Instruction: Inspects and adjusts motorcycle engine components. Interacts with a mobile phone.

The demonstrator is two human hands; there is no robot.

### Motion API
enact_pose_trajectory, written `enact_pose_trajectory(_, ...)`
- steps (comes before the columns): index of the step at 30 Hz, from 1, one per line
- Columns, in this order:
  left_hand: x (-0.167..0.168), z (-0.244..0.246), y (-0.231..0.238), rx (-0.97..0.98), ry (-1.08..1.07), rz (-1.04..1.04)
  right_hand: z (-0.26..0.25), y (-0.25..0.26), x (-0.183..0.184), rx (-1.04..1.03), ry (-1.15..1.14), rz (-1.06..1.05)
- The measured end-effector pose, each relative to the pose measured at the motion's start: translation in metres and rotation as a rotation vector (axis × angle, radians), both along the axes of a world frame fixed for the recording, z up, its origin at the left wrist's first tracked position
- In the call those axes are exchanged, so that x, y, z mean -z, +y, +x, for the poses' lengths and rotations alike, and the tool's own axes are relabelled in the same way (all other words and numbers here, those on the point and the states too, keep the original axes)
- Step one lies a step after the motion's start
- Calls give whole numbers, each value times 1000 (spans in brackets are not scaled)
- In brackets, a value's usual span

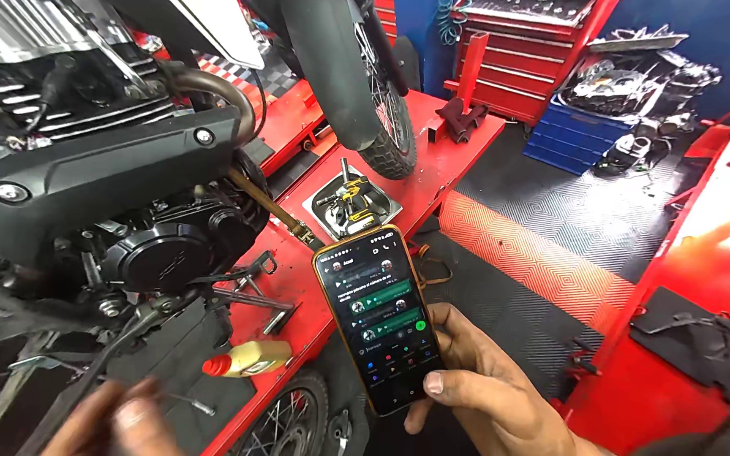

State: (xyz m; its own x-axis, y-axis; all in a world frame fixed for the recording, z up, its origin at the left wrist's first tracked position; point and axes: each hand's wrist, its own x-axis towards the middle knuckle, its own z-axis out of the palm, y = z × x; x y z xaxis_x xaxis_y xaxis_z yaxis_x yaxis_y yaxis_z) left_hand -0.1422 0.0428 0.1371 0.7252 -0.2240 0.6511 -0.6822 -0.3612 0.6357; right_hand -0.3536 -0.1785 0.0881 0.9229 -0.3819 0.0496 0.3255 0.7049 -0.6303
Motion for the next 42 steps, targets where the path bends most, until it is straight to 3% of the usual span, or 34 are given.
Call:
enact_pose_trajectory(4, 9, -50, -63, 562, 609, -52, -4, 5, -3, 36, 84, 21)
enact_pose_trajectory(7, 17, -78, -88, 716, 804, -68, -6, 9, -4, 85, 187, 38)
enact_pose_trajectory(11, 22, -90, -96, 754, 792, -23, -8, 11, -3, 157, 321, 61)
enact_pose_trajectory(19, 17, -93, -97, 757, 691, 143, -13, 10, -6, 194, 350, 51)
enact_pose_trajectory(28, 18, -89, -102, 822, 745, 27, -22, 6, -8, 179, 298, 70)
enact_pose_trajectory(42, 25, -89, -97, 748, 795, 27, -26, 11, -4, 174, 318, 125)
